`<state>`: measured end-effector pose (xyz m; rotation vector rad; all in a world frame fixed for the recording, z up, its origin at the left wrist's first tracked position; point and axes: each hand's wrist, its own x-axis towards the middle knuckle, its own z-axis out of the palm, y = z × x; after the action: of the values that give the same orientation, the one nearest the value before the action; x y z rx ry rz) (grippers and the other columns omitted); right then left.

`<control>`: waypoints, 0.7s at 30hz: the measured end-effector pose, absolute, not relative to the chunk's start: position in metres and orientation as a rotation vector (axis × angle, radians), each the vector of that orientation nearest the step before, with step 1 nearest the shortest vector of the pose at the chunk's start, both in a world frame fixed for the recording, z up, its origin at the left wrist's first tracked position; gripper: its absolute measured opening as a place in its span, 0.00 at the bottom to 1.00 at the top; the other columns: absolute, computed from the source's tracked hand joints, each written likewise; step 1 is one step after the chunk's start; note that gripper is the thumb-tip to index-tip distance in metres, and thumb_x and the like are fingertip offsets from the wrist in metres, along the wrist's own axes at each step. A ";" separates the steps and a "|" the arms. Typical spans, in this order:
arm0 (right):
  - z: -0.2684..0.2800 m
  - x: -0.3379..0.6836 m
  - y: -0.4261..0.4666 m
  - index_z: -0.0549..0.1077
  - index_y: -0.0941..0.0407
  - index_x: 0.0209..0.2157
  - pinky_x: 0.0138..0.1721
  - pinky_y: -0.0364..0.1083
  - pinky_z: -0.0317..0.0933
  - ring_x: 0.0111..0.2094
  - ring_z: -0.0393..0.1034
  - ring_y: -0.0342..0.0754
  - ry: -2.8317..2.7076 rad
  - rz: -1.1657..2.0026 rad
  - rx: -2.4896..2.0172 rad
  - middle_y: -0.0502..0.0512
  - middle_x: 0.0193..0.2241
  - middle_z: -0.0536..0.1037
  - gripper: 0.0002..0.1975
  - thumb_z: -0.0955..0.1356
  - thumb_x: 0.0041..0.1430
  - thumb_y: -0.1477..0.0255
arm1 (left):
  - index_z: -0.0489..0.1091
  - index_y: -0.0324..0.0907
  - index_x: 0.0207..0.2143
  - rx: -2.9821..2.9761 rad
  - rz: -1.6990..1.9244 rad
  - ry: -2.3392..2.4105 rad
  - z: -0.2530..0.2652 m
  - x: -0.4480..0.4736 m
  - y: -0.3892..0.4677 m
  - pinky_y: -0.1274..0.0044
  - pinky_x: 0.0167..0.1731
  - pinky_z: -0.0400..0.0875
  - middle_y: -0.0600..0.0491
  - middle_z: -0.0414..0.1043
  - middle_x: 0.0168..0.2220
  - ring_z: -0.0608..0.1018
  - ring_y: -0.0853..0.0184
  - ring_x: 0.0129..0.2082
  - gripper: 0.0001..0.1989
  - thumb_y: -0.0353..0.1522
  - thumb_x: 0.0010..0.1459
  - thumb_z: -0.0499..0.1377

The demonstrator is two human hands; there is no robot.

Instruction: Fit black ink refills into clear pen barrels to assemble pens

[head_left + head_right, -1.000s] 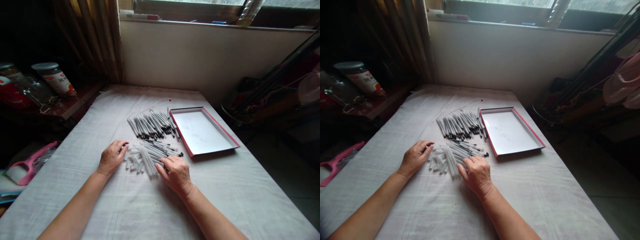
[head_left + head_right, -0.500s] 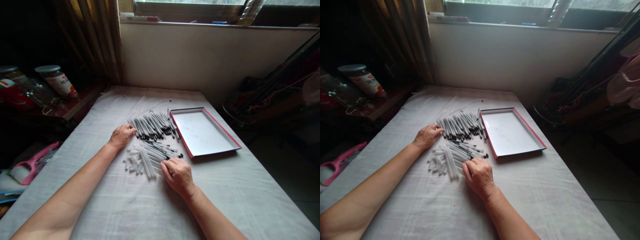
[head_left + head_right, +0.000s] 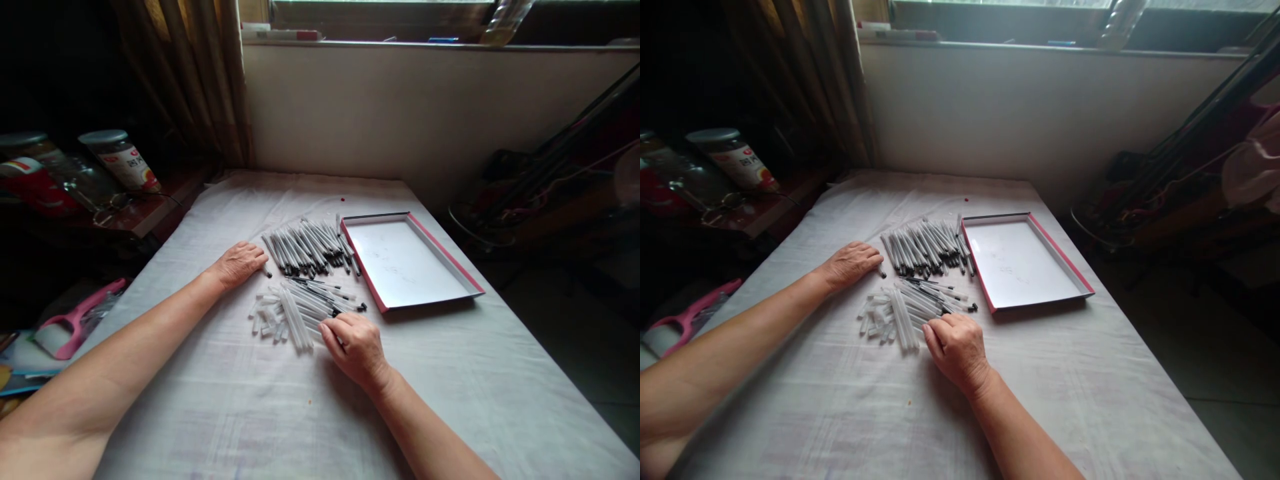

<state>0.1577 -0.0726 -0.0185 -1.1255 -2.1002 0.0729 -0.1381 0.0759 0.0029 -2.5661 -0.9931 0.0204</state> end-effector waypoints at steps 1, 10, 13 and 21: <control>-0.018 0.158 -0.073 0.76 0.56 0.25 0.31 0.44 0.56 0.24 0.68 0.45 -2.096 0.074 -1.117 0.52 0.20 0.75 0.14 0.64 0.64 0.71 | 0.71 0.41 0.34 -2.541 -0.009 -0.988 0.002 -0.142 0.072 0.71 0.39 0.66 0.49 0.75 0.34 0.76 0.61 0.35 0.05 0.28 0.61 0.55; -0.015 0.162 -0.071 0.76 0.55 0.36 0.34 0.46 0.63 0.30 0.73 0.48 -1.994 0.061 -1.037 0.54 0.28 0.80 0.07 0.66 0.63 0.72 | 0.66 0.40 0.40 -2.377 -0.674 -1.057 -0.006 -0.121 -0.021 0.74 0.34 0.70 0.50 0.74 0.31 0.76 0.65 0.31 0.04 0.28 0.63 0.53; -0.014 0.162 -0.071 0.75 0.56 0.40 0.35 0.47 0.65 0.32 0.74 0.49 -1.990 0.103 -1.021 0.56 0.30 0.80 0.08 0.66 0.62 0.69 | 0.65 0.40 0.43 -2.431 -0.775 -1.059 -0.008 -0.093 -0.055 0.75 0.33 0.70 0.50 0.75 0.34 0.77 0.66 0.32 0.06 0.28 0.63 0.53; -0.011 0.156 -0.075 0.76 0.55 0.36 0.35 0.46 0.65 0.31 0.73 0.48 -2.042 0.202 -0.971 0.55 0.29 0.79 0.08 0.64 0.63 0.72 | 0.67 0.43 0.42 -2.534 -0.841 -1.027 -0.009 -0.068 -0.074 0.76 0.33 0.70 0.51 0.77 0.34 0.77 0.67 0.31 0.06 0.29 0.64 0.53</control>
<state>0.1560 -0.0745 -0.0109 -0.9708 -2.0422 0.2016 -0.0683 -0.0740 -0.0092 -2.5344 -1.0269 -0.8411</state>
